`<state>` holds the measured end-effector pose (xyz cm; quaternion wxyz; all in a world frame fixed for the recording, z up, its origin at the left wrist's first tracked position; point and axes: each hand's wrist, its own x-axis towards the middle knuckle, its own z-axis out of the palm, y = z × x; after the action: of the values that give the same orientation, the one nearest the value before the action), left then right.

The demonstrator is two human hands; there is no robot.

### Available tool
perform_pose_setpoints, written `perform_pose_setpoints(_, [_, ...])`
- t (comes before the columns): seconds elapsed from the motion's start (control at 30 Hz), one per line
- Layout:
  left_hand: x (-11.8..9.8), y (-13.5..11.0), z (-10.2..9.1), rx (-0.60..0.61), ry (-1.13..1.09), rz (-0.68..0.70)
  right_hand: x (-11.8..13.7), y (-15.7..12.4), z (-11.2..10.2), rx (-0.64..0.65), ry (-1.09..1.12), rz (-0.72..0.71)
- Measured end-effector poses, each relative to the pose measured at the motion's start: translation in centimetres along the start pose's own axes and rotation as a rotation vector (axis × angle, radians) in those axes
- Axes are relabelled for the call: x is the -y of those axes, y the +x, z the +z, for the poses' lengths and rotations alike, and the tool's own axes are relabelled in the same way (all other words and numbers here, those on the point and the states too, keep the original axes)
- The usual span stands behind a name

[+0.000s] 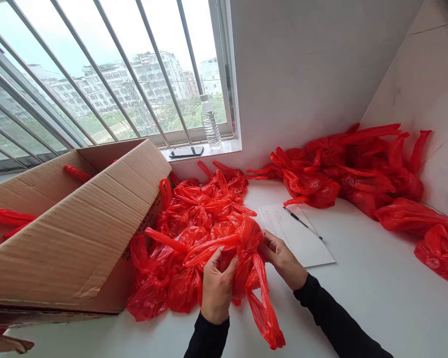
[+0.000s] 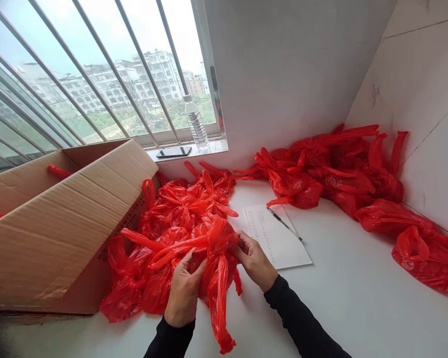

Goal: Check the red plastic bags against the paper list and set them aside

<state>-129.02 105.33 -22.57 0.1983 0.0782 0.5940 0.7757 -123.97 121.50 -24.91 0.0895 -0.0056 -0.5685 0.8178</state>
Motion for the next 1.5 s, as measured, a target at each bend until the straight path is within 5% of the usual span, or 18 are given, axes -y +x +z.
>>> perform_pose_setpoints(0.43, [0.1, -0.2, 0.4, 0.090, 0.026, -0.022, -0.9, 0.2, -0.5, -0.072, -0.015, -0.086])
perform_pose_setpoints(0.67, [-0.4, 0.3, 0.2, -0.130, 0.089, 0.184, 0.3, -0.4, 0.3, 0.042, 0.000, -0.069])
perform_pose_setpoints(0.8, [-1.0, 0.1, 0.5, -0.120, 0.203, 0.211, 0.6, -0.5, 0.3, 0.136, -0.038, -0.077])
perform_pose_setpoints(1.1, [-0.4, -0.3, 0.5, -0.011, -0.010, 0.013, -0.1, -0.2, -0.2, -0.083, 0.141, -0.110])
perform_pose_setpoints(1.27, [-0.2, -0.7, 1.4, 0.090, -0.065, -0.157, 0.5, -0.3, 0.1, -0.077, 0.215, -0.102])
perform_pose_setpoints(1.5, [-0.3, -0.2, 1.3, 0.047, -0.082, 0.001, 0.6, -0.5, 0.2, -0.072, 0.104, -0.110])
